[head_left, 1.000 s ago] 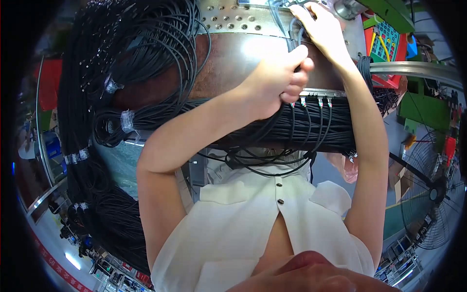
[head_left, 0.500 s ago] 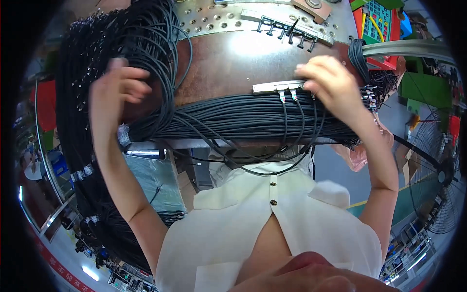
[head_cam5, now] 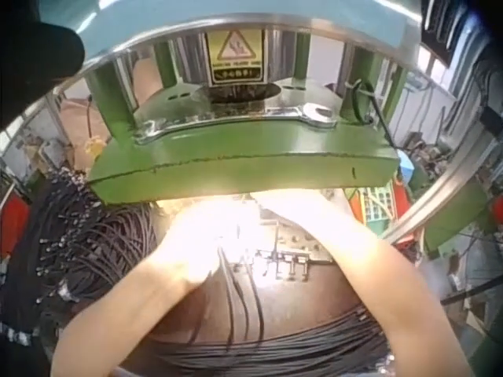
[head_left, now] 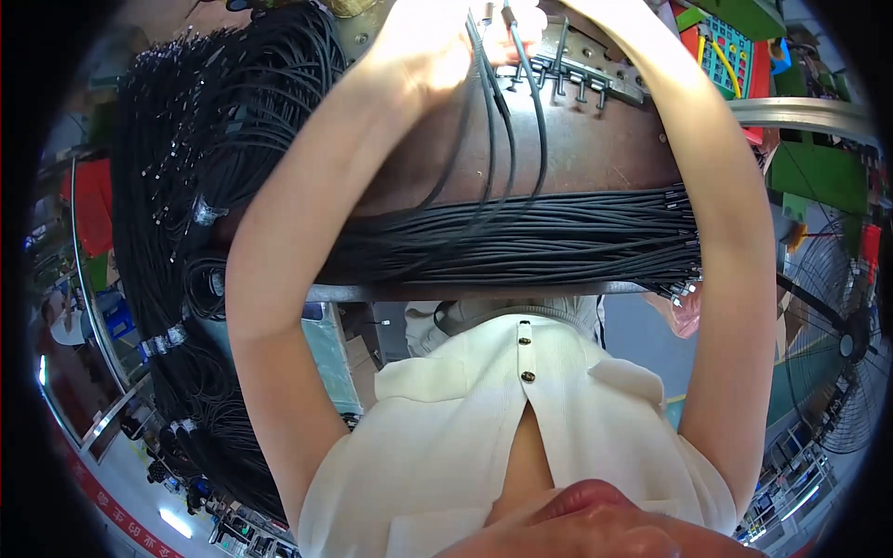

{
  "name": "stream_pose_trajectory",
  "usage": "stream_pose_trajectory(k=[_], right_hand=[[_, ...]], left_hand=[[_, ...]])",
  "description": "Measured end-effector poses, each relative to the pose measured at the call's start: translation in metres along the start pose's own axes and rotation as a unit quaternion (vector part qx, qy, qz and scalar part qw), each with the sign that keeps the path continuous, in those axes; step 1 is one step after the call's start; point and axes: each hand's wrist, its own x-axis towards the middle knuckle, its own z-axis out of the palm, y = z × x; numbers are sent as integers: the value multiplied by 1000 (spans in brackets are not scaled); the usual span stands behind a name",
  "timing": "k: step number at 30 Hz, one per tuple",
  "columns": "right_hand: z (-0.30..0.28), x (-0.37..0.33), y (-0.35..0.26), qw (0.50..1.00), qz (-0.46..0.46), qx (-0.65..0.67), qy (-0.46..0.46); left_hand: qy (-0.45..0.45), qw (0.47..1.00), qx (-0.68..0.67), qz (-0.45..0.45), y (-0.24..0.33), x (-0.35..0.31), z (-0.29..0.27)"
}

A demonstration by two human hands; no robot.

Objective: The recorder is assembling wire harnesses by selecting black cables from a pile, attaching connectors, and placing them into an assembly fixture on a workbench.

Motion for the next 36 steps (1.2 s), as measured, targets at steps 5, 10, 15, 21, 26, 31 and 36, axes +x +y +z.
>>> stream_pose_trajectory(k=[5, 10, 15, 21, 26, 31, 36], right_hand=[[-2, 8, 30, 980, -96, -154, 78], [16, 11, 58, 925, -195, -294, 143], [6, -21, 42, 908, -251, -296, 159], [7, -8, 60, 915, -181, -336, 134], [15, -9, 66, 934, -154, -290, 143], [3, -26, 42, 990, 61, -37, 124], [-16, -28, 9, 980, 77, -172, 62]], left_hand=[[285, 792, 527, -115, 7, -11, -1], [289, 483, 823, -74, 36, -28, 24], [385, 578, 621, -363, 34, 10, 21], [230, 399, 887, -14, 3, -34, -35], [208, 474, 836, -181, 8, -42, -41], [261, 367, 887, -99, 15, -41, -29], [259, 349, 854, -287, 24, -22, -4]])
